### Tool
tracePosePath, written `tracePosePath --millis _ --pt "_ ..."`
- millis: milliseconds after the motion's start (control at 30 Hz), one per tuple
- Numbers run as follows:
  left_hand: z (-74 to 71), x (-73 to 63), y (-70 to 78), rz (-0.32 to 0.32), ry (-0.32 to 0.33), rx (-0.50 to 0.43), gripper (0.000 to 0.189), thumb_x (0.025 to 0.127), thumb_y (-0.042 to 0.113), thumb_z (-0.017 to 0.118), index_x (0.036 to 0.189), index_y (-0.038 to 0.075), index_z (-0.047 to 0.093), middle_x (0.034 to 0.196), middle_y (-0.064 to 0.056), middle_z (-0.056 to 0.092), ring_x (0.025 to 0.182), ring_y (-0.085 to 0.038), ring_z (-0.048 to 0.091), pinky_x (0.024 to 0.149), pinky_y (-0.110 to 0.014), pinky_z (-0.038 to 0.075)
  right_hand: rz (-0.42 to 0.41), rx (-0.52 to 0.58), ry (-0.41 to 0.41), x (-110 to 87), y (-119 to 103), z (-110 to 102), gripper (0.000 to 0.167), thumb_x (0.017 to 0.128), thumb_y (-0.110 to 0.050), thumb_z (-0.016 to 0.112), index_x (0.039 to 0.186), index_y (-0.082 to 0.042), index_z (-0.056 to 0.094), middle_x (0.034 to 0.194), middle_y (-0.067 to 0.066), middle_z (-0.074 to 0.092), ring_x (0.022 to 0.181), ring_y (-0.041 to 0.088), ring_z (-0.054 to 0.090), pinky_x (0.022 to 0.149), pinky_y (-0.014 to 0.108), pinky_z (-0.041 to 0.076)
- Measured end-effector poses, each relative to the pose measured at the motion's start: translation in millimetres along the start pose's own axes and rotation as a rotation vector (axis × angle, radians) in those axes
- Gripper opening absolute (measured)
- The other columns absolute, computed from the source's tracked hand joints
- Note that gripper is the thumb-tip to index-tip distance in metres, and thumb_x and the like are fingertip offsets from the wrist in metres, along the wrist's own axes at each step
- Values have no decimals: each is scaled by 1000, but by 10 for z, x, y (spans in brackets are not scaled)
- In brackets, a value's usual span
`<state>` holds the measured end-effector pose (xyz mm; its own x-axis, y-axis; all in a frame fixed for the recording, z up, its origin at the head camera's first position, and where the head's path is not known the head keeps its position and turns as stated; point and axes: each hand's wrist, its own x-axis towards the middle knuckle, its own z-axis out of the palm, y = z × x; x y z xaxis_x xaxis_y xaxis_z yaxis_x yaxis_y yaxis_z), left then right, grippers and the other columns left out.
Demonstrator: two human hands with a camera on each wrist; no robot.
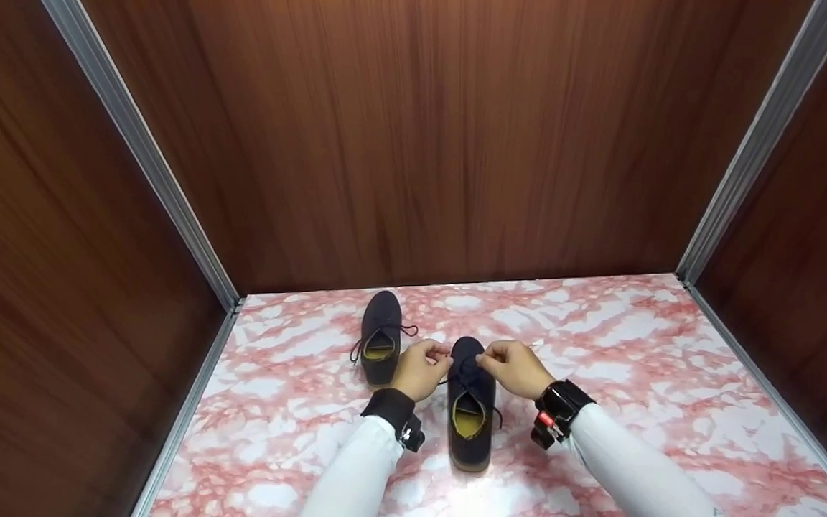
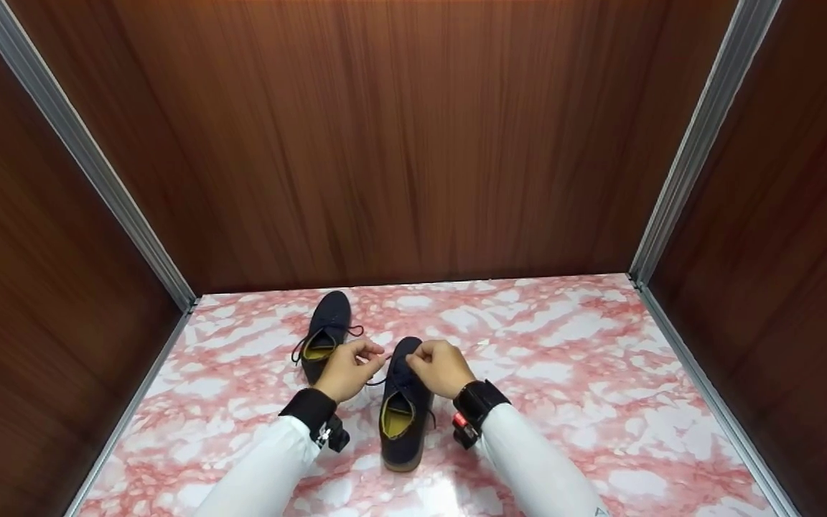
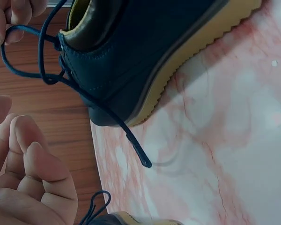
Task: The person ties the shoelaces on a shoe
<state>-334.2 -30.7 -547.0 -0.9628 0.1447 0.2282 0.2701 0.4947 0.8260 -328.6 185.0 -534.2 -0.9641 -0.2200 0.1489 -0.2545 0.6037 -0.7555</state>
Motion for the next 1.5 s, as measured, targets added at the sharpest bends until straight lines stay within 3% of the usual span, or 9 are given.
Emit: tracePosePath --millis 200,367,533,700,867,1000,1200,1367,1500 --pt "71 36 41 -8 -35 -5 20 93 9 73 111 3 76 93 -6 71 75 -10 58 69 -19 48 -36 13 -19 3 9 -16 23 99 -24 70 81 -9 73 62 -11 50 60 6 46 58 22 36" --pt "124 42 67 49 -84 23 21 94 6 71 114 2 77 91 -8 69 74 -7 54 67 -18 45 -56 18 -22 5 21 -17 23 99 -22 70 81 -9 73 62 -11 49 59 4 45 57 21 35" --pt "157 28 89 79 -110 45 12 95 10 73 105 9 80 94 -5 70 88 -10 58 77 -19 48 -71 22 -27 7 22 -12 23 99 -22 70 81 -9 72 62 -10 47 58 2 43 56 20 33" --pt "148 13 87 96 -109 34 5 93 11 75 95 8 79 91 -5 70 88 -10 58 78 -20 49 -60 27 -28 4 11 -7 23 99 -22 69 82 -8 72 64 -10 47 59 3 43 56 20 34" --pt "130 16 49 72 -112 5 5 95 11 74 95 6 76 90 -6 72 80 -6 57 74 -21 51 -9 49 -27 -9 32 4 28 102 -24 67 79 -8 69 64 -9 47 60 6 43 57 21 34" --pt "115 21 15 37 -116 -91 8 96 9 70 96 2 72 87 -6 68 74 -7 56 69 -20 48 8 65 -30 -42 66 14 25 102 -22 65 84 -6 71 68 -8 53 63 7 46 60 22 37" --pt "98 8 -37 -49 -151 -238 12 99 6 65 100 -5 66 76 4 52 64 -6 51 60 -17 44 -47 64 -89 -126 145 90 13 97 -20 71 88 -11 72 75 -4 64 66 5 54 63 20 44" --pt "81 1 -53 -68 -160 -254 11 98 5 65 98 -6 65 70 7 50 63 -4 51 61 -17 46 -83 36 -152 -194 178 199 19 93 -29 80 86 -14 70 74 -4 64 63 2 54 57 19 45" --pt "68 -6 -44 -67 -167 -272 10 96 4 65 96 -6 64 69 8 48 64 -5 51 62 -17 48 -102 28 -139 -208 184 269 19 90 -25 83 86 -13 68 77 -3 63 64 1 54 58 18 46"
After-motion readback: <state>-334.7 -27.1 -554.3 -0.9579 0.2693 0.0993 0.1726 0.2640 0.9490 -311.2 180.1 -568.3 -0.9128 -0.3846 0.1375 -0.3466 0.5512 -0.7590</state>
